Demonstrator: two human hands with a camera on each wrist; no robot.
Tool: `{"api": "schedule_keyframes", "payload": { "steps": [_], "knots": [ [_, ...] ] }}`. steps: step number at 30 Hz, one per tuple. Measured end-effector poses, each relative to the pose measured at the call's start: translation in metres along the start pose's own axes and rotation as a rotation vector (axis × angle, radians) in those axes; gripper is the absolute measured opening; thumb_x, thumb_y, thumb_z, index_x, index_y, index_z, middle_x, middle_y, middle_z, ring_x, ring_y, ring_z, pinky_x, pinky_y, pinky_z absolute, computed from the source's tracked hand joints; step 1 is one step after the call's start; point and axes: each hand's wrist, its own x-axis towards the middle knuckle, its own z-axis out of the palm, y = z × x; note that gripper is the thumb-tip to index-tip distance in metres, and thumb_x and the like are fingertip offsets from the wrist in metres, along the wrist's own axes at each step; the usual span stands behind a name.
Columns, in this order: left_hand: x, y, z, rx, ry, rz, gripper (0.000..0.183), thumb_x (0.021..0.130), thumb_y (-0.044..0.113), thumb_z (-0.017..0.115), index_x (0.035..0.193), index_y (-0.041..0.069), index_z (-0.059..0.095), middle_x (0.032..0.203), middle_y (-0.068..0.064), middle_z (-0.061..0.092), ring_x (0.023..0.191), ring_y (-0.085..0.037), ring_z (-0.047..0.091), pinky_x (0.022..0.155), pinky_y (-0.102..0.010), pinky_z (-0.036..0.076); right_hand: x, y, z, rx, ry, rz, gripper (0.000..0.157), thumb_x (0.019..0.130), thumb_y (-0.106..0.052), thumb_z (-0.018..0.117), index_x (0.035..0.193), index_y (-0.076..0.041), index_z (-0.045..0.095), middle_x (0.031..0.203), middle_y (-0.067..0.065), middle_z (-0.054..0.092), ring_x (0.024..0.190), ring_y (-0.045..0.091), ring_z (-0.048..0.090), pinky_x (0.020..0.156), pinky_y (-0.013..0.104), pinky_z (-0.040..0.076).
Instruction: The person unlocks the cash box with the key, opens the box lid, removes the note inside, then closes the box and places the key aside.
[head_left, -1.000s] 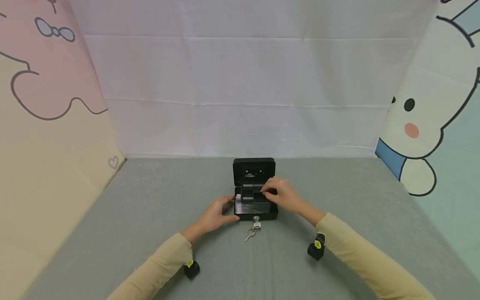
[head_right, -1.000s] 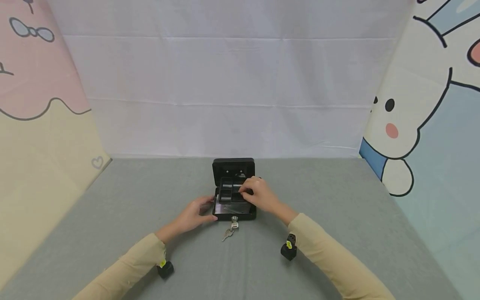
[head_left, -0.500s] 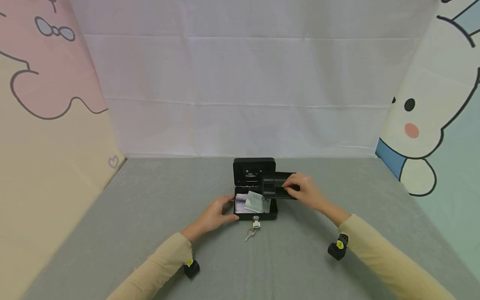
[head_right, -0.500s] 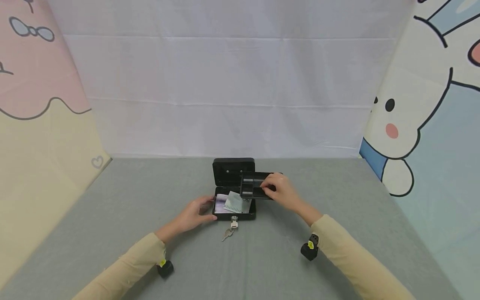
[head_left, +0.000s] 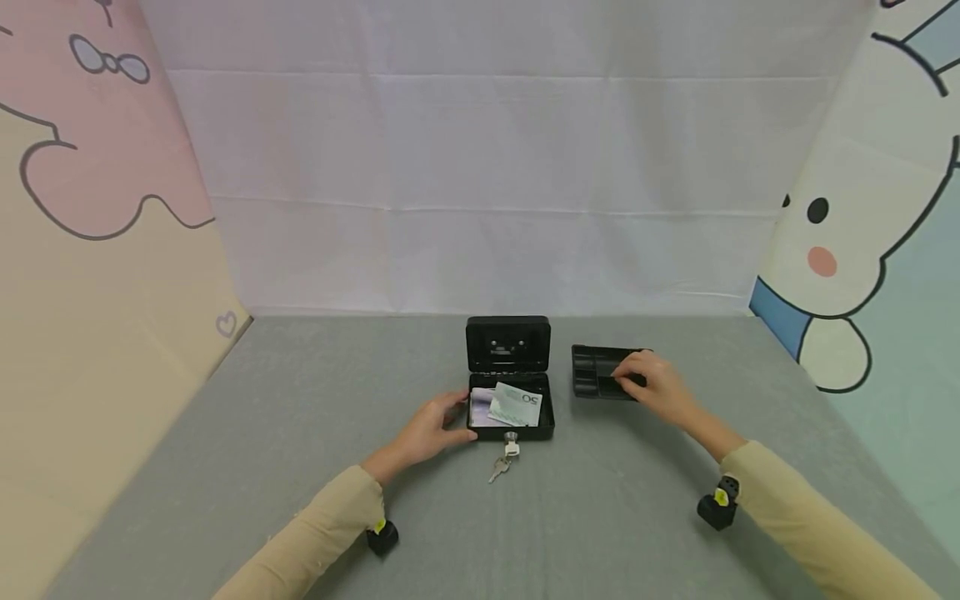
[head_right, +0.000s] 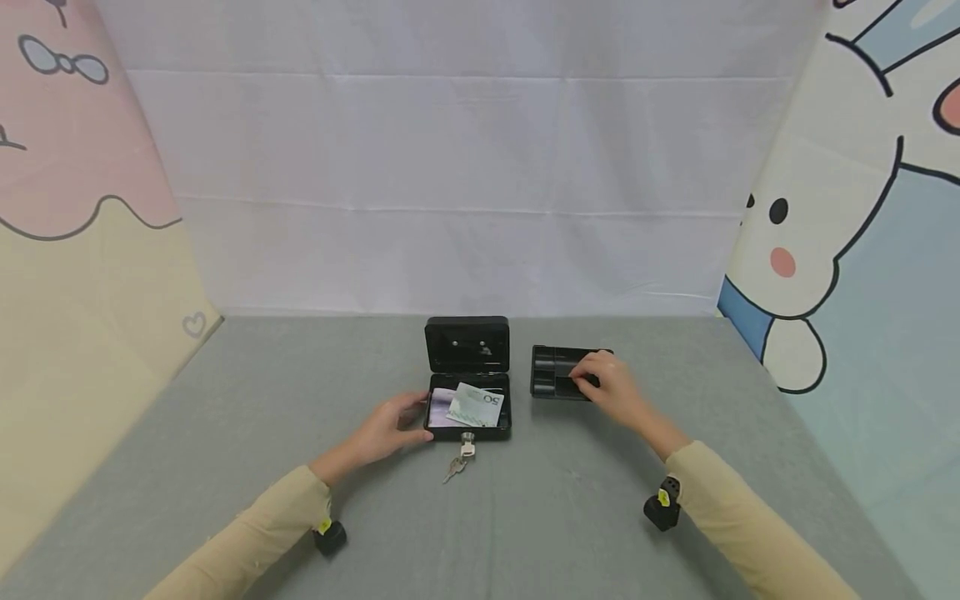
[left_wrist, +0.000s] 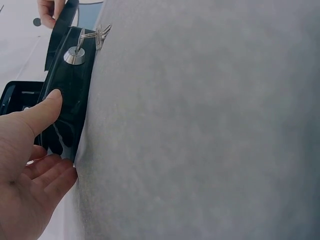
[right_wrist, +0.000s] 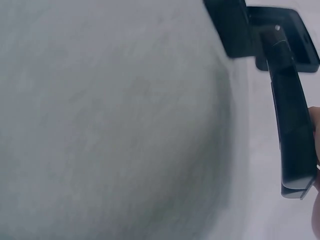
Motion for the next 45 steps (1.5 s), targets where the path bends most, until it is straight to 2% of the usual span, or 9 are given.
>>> {"api": "schedule_keyframes", "payload": {
  "steps": [9, 17, 29, 36, 45],
  "knots": [
    [-0.001, 0.001, 0.0, 0.01, -0.008, -0.016, 0.065, 0.078, 0.012, 0.072, 0.129, -0.011, 0.041, 0.126, -0.024, 0.048, 0.114, -0.034, 0.049, 0.089, -0.04, 0.048, -0.015, 0.024, -0.001, -0.085, 0.009, 0.008, 0.018, 0.067, 0.012, 0.071, 0.079, -0.001, 0.067, 0.08, 0.01, 0.063, 0.075, 0.024, 0.056, 0.061, 0.039, 0.049],
    [0.0, 0.0, -0.001, -0.003, -0.018, -0.026, 0.065, 0.078, 0.013, 0.072, 0.13, -0.01, 0.041, 0.128, -0.025, 0.047, 0.114, -0.035, 0.049, 0.091, -0.041, 0.047, -0.02, 0.033, 0.003, -0.126, -0.024, 0.053, 0.016, 0.07, 0.009, 0.071, 0.081, -0.001, 0.067, 0.081, 0.009, 0.063, 0.075, 0.024, 0.057, 0.062, 0.039, 0.049],
    [0.001, -0.003, -0.001, -0.006, -0.026, -0.022, 0.064, 0.079, 0.012, 0.071, 0.131, -0.01, 0.04, 0.129, -0.025, 0.046, 0.119, -0.033, 0.044, 0.091, -0.04, 0.047, -0.021, 0.034, 0.012, -0.135, -0.017, 0.066, 0.014, 0.07, 0.007, 0.071, 0.08, -0.001, 0.067, 0.081, 0.01, 0.064, 0.075, 0.025, 0.058, 0.063, 0.04, 0.05],
    [0.0, -0.003, -0.001, 0.009, -0.026, -0.031, 0.065, 0.079, 0.014, 0.071, 0.131, -0.009, 0.04, 0.129, -0.024, 0.046, 0.119, -0.032, 0.045, 0.09, -0.039, 0.047, -0.021, 0.033, 0.013, -0.122, -0.079, 0.091, 0.013, 0.072, 0.006, 0.07, 0.08, -0.003, 0.068, 0.08, 0.008, 0.063, 0.073, 0.024, 0.058, 0.062, 0.039, 0.05],
    [0.001, -0.003, -0.001, 0.014, -0.027, -0.019, 0.064, 0.079, 0.013, 0.071, 0.13, -0.01, 0.041, 0.128, -0.024, 0.046, 0.119, -0.033, 0.045, 0.09, -0.039, 0.047, -0.021, 0.032, 0.013, -0.108, -0.118, 0.144, 0.011, 0.074, 0.005, 0.069, 0.081, -0.003, 0.068, 0.08, 0.007, 0.063, 0.074, 0.024, 0.058, 0.063, 0.04, 0.051]
  ]
}}
